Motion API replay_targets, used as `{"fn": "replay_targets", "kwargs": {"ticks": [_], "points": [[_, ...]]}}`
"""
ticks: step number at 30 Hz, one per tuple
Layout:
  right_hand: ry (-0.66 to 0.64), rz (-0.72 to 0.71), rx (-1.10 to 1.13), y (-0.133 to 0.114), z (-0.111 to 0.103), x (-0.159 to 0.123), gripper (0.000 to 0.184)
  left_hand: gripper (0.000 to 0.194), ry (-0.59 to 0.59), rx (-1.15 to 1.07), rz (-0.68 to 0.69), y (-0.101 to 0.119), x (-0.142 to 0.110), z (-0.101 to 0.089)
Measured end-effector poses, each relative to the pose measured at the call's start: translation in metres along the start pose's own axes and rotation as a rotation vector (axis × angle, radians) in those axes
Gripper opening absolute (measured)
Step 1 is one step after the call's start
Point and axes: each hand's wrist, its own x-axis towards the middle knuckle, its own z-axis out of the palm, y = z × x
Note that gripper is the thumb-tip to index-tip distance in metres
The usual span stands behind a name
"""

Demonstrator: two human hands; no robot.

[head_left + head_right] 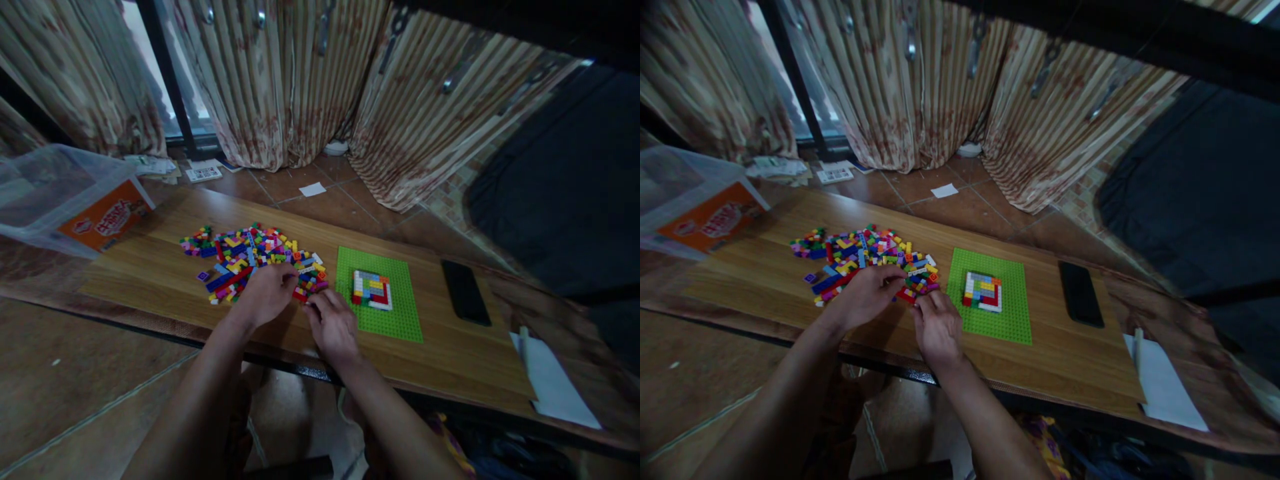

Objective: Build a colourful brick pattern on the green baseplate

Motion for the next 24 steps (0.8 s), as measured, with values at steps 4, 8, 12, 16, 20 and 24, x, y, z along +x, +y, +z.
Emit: {"fn": "replay_targets", "kwargs": {"ticks": [4, 8, 12, 16, 20, 24], "points": [[0.017, -0.012, 0.009, 0.003, 0.002, 0.000, 0.013, 0.031, -0.022, 0.013, -0.001, 0.003, -0.001, -0.001], [0.047, -0.022, 0.027, 0.004, 0.006, 0.000, 0.017, 0.032, -0.014, 0.035, 0.007, 0.003, -0.001, 0.000], [0.027, -0.011, 0.054, 0.001, 0.006, 0.001, 0.019, 0.032, -0.008, 0.050, 0.004, 0.000, 0.000, 0.002], [0.028, -0.015, 0.131, -0.002, -0.001, 0.004, 0.019, 0.033, -0.009, 0.050, -0.011, 0.000, 0.000, 0.001], [0.080, 0.023, 0.325, 0.001, -0.015, 0.005, 0.016, 0.033, -0.013, 0.043, 0.003, 0.001, -0.001, -0.001], [0.124, 0.131, 0.504, 0.008, -0.029, 0.003, 0.013, 0.030, -0.018, 0.048, 0.007, 0.000, -0.001, -0.002]]}}
